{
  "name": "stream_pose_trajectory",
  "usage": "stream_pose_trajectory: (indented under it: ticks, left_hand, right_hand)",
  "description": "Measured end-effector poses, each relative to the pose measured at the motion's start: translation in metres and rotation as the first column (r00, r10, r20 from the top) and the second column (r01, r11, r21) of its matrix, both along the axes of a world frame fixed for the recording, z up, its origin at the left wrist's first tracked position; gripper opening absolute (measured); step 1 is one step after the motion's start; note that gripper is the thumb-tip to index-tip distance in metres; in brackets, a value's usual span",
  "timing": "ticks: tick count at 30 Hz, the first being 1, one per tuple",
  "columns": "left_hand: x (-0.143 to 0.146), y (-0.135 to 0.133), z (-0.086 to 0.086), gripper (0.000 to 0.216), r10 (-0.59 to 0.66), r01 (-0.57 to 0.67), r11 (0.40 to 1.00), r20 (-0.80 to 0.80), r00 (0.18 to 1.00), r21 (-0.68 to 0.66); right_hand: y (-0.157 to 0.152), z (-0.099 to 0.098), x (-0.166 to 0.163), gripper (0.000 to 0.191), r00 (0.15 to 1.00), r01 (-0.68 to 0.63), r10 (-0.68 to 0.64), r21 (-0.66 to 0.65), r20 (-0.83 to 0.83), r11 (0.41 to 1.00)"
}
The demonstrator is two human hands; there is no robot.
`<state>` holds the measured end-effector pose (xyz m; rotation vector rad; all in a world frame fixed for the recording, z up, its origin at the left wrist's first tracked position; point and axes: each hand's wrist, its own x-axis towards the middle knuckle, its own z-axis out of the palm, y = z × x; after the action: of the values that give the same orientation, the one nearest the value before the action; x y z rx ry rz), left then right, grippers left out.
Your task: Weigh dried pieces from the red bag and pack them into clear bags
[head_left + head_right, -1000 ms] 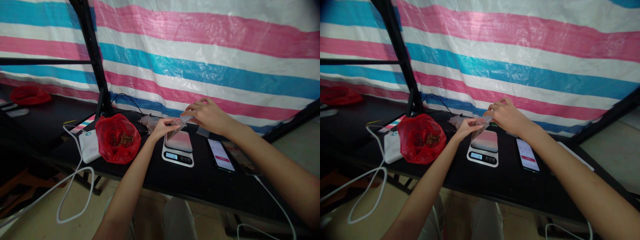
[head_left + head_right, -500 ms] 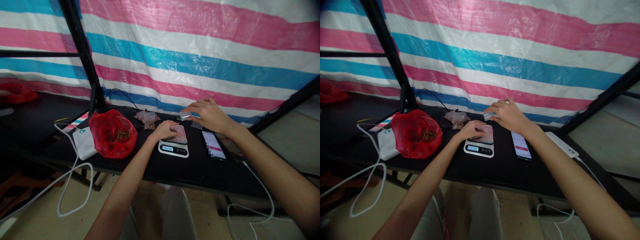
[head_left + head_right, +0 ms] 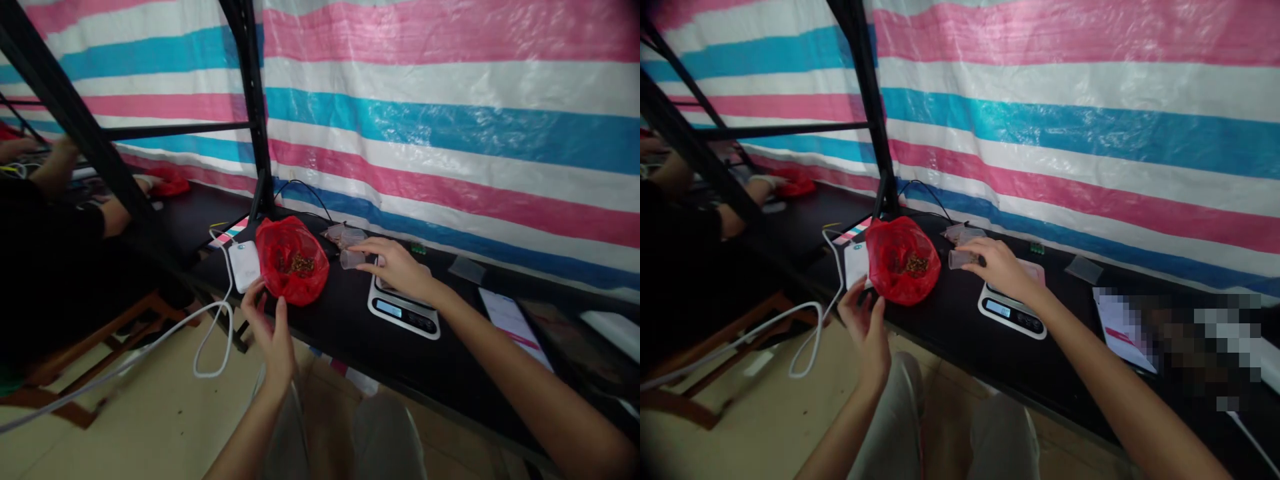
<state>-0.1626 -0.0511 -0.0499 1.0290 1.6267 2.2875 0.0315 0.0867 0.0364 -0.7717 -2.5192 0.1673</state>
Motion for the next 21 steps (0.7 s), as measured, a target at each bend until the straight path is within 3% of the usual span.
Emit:
stream_pose_trajectory:
  ticks: [3,6,9,12,16,21]
  left_hand:
    - [-0.021,0.014,-0.011,0.047,-0.072,0.093,0.992,0.221,0.972,-0.084]
    - [-0.028,0.027,-0.014,0.051,-0.157,0.196,0.976,0.325,0.933,-0.092]
    - [-0.027,0.032,-0.015,0.056,-0.228,0.256,0.966,0.351,0.908,-0.033]
    - [-0.026,0.036,-0.019,0.059,-0.266,0.303,0.953,0.432,0.862,-0.017]
    - [-0.030,0.051,-0.022,0.062,-0.286,0.331,0.944,0.535,0.795,0.013]
    - [-0.041,0.071,-0.016,0.046,-0.356,0.438,0.899,0.602,0.715,0.012]
  right_hand:
    - [0.009,-0.015,-0.048,0.029,0.995,-0.098,0.098,-0.004,-0.009,0.995]
    - [0.017,-0.026,-0.080,0.028,0.979,-0.131,0.116,0.078,0.170,0.988]
    - [0.025,-0.035,-0.090,0.032,0.939,-0.087,0.046,0.105,0.342,0.991]
    - [0.032,-0.042,-0.087,0.032,0.909,-0.032,0.009,0.048,0.416,0.998]
    - [0.035,-0.048,-0.082,0.029,0.937,-0.003,0.022,-0.055,0.350,0.998]
    - [0.034,-0.058,-0.084,0.028,0.980,0.010,0.018,-0.141,0.197,0.990]
